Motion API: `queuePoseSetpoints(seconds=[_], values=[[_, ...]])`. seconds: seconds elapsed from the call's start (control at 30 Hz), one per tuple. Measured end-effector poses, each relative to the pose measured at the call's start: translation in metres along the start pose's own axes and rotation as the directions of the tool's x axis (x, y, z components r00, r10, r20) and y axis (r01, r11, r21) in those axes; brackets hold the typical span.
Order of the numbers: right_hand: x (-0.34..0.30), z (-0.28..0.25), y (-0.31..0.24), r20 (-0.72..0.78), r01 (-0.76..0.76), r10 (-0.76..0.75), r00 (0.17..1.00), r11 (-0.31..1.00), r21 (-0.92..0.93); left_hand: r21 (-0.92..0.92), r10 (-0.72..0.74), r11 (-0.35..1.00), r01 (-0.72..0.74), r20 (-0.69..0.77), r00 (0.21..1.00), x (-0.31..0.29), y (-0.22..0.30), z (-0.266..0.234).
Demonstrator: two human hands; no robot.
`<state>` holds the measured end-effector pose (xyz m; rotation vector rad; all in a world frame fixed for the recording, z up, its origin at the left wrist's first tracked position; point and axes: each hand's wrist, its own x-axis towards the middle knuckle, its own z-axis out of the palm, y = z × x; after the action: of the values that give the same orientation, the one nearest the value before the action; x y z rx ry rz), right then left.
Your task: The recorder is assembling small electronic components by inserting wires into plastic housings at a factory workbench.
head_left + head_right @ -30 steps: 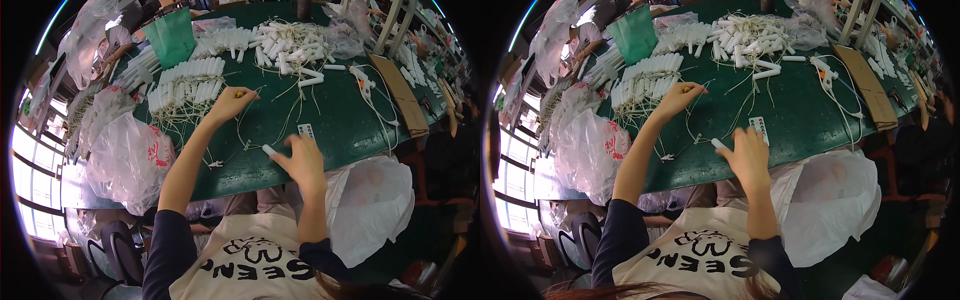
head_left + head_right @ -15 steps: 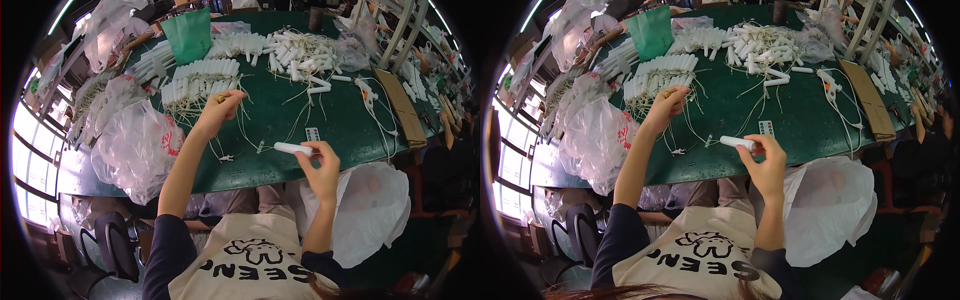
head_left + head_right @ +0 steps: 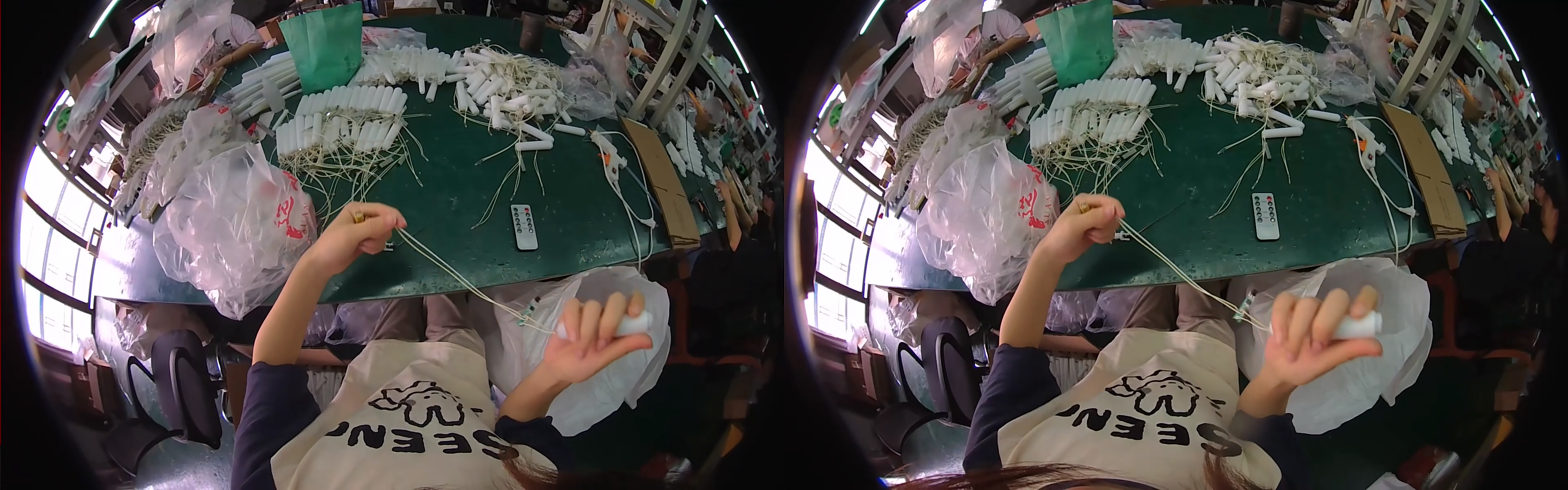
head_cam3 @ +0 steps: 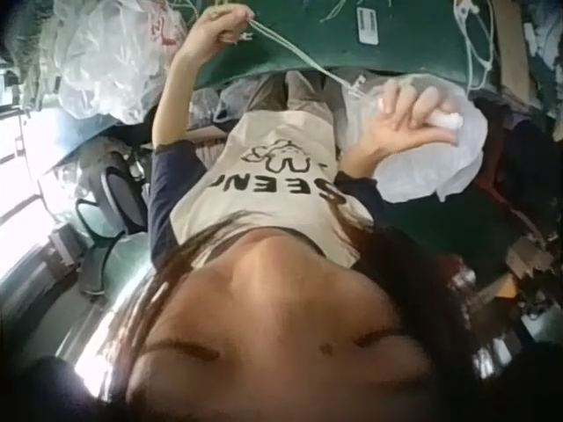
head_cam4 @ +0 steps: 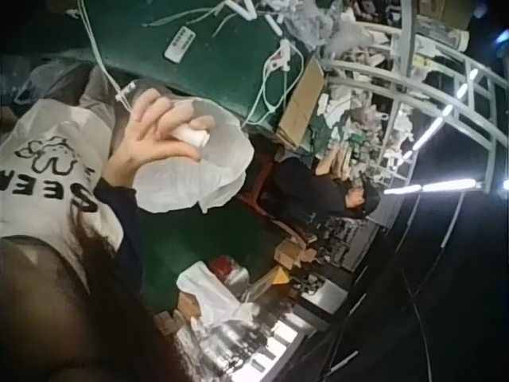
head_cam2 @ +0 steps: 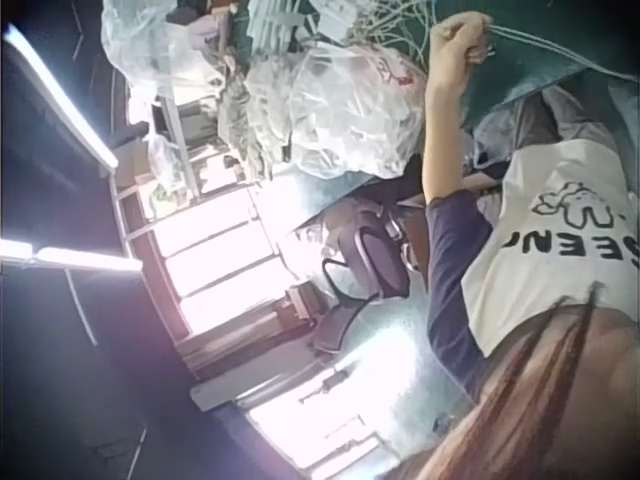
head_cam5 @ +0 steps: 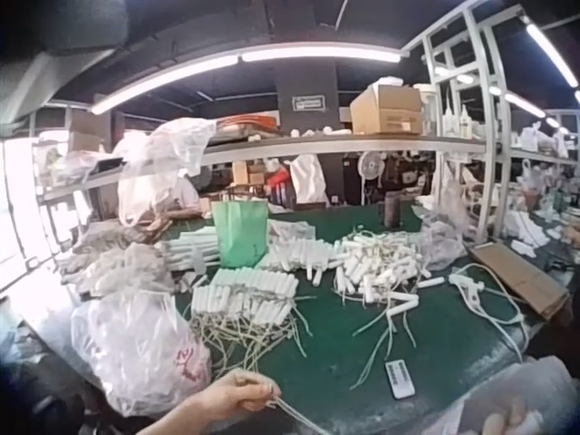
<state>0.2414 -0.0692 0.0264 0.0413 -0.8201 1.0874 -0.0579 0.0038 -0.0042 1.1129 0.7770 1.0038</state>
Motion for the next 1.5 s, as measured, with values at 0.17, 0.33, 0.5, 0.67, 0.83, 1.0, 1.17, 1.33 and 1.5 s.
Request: queuePoseSetpoints(seconds=[0.17, 0.33, 0.5, 0.67, 0.83, 1.0, 1.17, 1.33, 1.5], values=[[-0.007, 0.017, -0.021, 0.130, -0.019, -0.033, 0.991, 0.924, 0.382, -0.161, -0.086, 0.983, 0.085, -0.004, 0.996, -0.022, -0.020, 0.010], [-0.013, 0.019, -0.027, 0.257, -0.153, 0.078, 0.963, 0.946, 0.285, 0.396, -0.106, 0.910, 0.124, -0.068, 0.992, -0.027, -0.010, 0.031], [-0.024, 0.023, -0.022, 0.309, -0.442, 0.453, 0.836, 0.890, -0.109, 0.379, -0.020, 0.925, 0.025, -0.019, 1.000, -0.029, 0.005, 0.037], [-0.038, 0.018, 0.032, 0.029, -0.688, 0.801, 0.598, 0.532, -0.494, 0.411, -0.011, 0.912, 0.000, 0.026, 1.000, -0.031, 0.021, 0.070], [-0.042, 0.010, 0.055, 0.068, -0.353, 0.697, 0.714, 0.443, -0.824, 0.714, 0.295, 0.650, -0.258, 0.076, 0.952, -0.033, 0.030, 0.082], [-0.041, 0.010, 0.061, 0.089, -0.276, 0.618, 0.781, 0.469, -0.839, 0.880, 0.334, 0.266, -0.394, 0.299, 0.894, -0.031, 0.034, 0.082], [-0.043, 0.013, 0.066, 0.084, -0.202, 0.592, 0.802, 0.400, -0.894, 0.894, 0.339, -0.064, -0.443, 0.437, 0.833, -0.026, 0.034, 0.082], [-0.049, 0.005, 0.073, 0.100, -0.179, 0.589, 0.802, 0.397, -0.900, 0.874, 0.268, -0.120, -0.471, 0.486, 0.832, -0.024, 0.031, 0.088], [-0.047, 0.006, 0.076, 0.103, -0.142, 0.505, 0.857, 0.424, -0.894, 0.857, 0.379, 0.312, -0.409, 0.282, 0.881, -0.019, 0.031, 0.068]])
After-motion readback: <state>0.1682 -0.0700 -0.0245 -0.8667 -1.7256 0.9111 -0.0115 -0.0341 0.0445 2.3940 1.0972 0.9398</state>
